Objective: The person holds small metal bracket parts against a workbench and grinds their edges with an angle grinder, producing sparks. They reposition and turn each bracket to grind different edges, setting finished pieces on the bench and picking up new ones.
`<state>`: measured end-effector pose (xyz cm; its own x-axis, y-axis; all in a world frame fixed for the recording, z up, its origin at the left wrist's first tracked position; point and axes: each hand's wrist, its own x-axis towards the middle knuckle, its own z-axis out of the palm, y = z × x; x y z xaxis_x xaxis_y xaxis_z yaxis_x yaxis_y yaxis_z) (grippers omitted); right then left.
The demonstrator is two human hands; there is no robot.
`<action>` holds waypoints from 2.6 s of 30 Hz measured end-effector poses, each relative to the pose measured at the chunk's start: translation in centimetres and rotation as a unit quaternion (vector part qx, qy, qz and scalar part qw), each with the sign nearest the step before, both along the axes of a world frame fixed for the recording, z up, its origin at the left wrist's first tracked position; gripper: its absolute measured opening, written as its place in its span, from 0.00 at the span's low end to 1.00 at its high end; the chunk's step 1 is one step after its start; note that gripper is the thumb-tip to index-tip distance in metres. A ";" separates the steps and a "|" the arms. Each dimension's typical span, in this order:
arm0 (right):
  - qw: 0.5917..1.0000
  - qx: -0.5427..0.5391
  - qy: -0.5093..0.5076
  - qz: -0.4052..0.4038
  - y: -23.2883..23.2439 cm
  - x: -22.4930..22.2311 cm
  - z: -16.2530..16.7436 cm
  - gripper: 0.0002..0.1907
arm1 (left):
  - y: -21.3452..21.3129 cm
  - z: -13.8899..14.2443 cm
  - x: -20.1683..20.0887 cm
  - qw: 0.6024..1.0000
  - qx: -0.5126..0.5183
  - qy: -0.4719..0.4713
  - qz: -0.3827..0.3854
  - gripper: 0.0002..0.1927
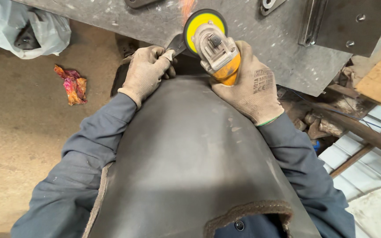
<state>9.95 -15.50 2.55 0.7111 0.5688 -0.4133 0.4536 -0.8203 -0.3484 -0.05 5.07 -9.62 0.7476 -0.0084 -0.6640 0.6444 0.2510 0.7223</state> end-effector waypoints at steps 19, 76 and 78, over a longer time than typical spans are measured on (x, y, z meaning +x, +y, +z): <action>1.000 0.000 -0.002 0.011 0.2 -0.3 0.1 0.40 | -0.3 -1.6 -0.7 1.000 0.001 0.021 0.002 0.16; 1.000 0.001 -0.022 0.022 1.6 -0.2 0.0 0.40 | -0.1 -1.4 -0.6 1.000 0.005 0.022 0.001 0.17; 1.000 0.004 -0.030 0.002 1.6 -0.2 0.1 0.40 | 0.0 -1.3 -0.6 1.000 0.003 0.016 0.004 0.17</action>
<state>9.75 -13.88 2.69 0.7322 0.5747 -0.3654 0.4767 -0.8157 -0.3278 -0.66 5.03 -10.95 0.7258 0.0016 -0.6879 0.6654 0.2520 0.7026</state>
